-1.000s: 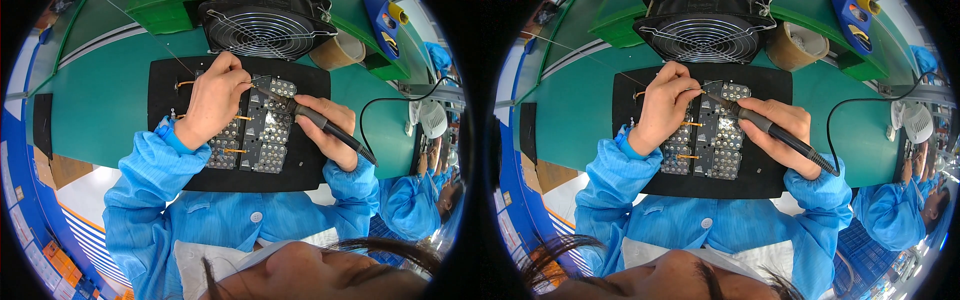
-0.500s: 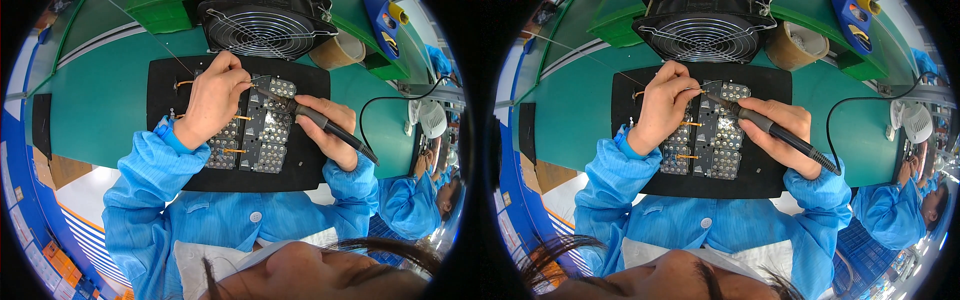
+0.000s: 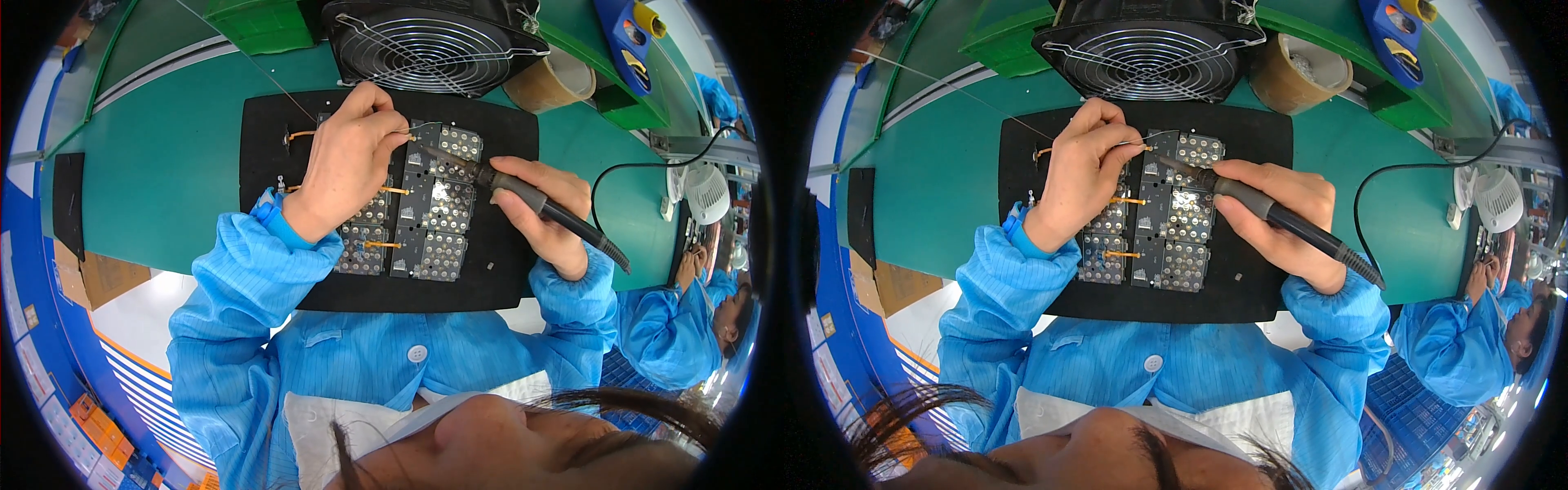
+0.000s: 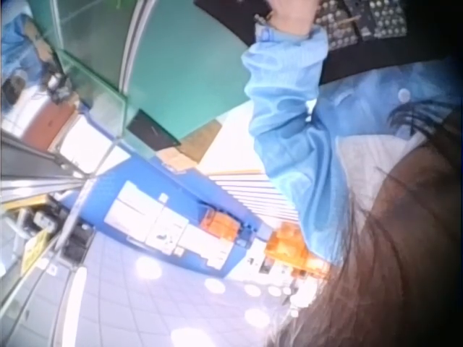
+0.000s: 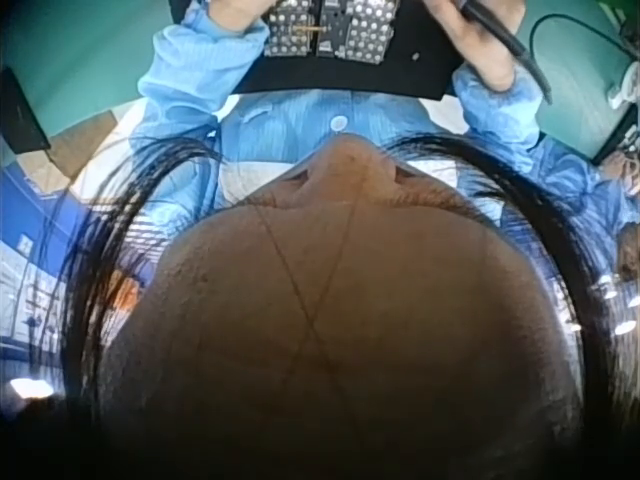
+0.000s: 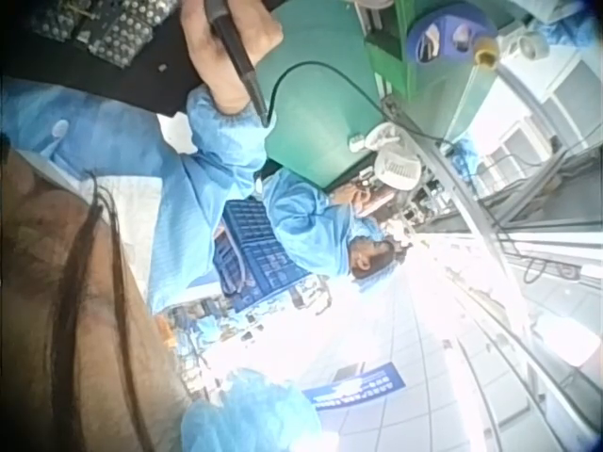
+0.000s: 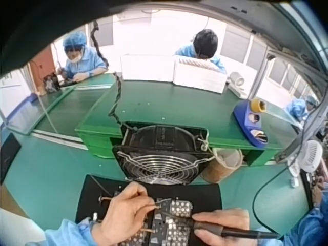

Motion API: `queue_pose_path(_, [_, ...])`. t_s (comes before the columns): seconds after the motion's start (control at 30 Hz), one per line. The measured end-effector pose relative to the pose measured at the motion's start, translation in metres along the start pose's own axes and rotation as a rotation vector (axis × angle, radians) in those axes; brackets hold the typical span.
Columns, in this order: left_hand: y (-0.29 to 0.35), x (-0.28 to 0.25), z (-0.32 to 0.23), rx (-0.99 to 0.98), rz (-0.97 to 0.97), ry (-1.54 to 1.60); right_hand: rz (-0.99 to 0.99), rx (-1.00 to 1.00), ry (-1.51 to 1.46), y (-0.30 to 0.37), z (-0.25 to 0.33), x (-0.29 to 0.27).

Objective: The person solders components and wires onto printed circuit boards using a soldering iron and solder wire.

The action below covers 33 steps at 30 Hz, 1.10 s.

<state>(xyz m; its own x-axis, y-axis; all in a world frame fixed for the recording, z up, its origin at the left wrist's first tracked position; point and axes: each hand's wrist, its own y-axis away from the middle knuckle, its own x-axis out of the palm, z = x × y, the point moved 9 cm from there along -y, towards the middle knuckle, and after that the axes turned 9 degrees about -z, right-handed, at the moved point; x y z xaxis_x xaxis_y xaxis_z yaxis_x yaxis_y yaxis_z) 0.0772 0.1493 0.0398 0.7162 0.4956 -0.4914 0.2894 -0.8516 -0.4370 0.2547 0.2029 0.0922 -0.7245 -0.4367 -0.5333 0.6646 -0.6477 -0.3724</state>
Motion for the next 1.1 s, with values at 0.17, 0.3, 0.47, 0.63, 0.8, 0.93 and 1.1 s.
queue_pose_path(0.17, [-0.001, -0.007, 0.0, -0.094, 0.025, 0.061, -0.157, 0.019, 0.096, 0.013, 0.003, -0.039])
queue_pose_path(0.3, [0.0, -0.022, -0.003, -0.095, 0.0, 0.128, -0.481, 0.082, 0.199, 0.038, 0.0, -0.084])
queue_pose_path(0.47, [0.013, -0.039, -0.009, -0.101, 0.006, 0.043, -0.583, -0.145, 0.504, 0.029, -0.004, -0.094])
queue_pose_path(0.63, [0.027, -0.049, -0.023, -0.023, 0.016, -0.111, -0.515, -0.181, 0.579, 0.024, -0.013, -0.082])
queue_pose_path(0.8, [0.036, -0.05, -0.038, 0.103, 0.022, -0.222, -0.275, -0.14, 0.337, 0.039, 0.013, -0.048])
queue_pose_path(0.93, [0.04, -0.045, -0.043, 0.123, 0.017, -0.209, -0.062, -0.226, 0.162, 0.041, 0.031, -0.007])
queue_pose_path(1.1, [0.04, -0.043, -0.045, 0.15, 0.012, -0.203, 0.009, -0.14, 0.045, 0.044, 0.016, 0.012])
